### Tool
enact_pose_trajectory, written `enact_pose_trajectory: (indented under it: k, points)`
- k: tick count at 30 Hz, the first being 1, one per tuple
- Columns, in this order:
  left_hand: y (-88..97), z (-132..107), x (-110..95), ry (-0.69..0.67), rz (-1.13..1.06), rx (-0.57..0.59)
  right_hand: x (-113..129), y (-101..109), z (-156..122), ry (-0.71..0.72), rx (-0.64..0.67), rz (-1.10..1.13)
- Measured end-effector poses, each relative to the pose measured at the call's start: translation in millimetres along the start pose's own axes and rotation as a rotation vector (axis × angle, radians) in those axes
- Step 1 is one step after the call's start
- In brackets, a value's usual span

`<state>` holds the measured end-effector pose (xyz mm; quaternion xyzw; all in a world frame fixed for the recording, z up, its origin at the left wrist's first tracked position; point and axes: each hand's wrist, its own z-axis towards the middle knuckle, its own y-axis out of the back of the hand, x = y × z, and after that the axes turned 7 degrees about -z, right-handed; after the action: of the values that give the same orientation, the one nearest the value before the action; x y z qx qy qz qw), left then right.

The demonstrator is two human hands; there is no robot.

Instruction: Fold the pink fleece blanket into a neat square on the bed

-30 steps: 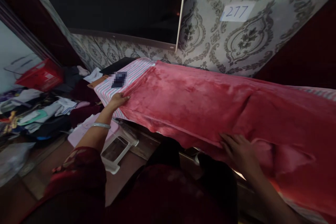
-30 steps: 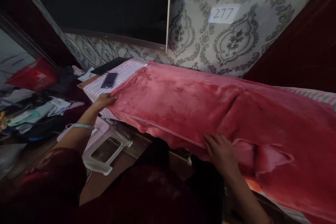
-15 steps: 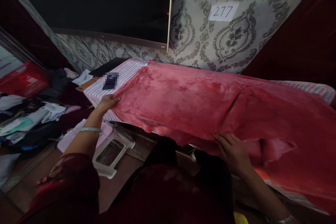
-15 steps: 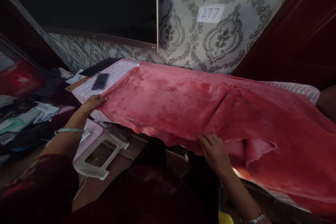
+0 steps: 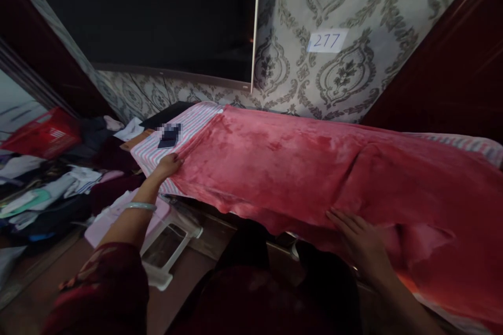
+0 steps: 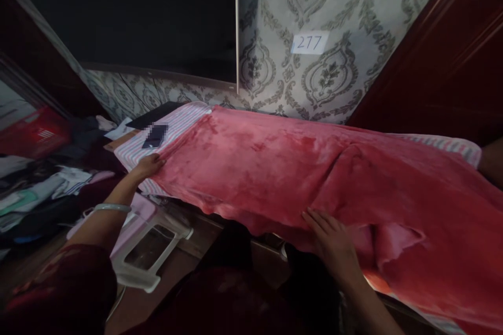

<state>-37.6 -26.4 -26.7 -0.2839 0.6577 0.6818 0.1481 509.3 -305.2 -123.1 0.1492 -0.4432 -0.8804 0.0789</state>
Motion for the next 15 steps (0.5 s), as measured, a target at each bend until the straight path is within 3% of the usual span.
enact_pose_trajectory:
  k: [9,15]
  points:
    - [8.9,2,2,-0.041,-0.043,0.095,-3,-12,-2,0.03,-0.08,0.029]
    - [16.3,17,-11,-0.082,-0.042,0.19,-10,-23,-11,0.034,-0.066,-0.009]
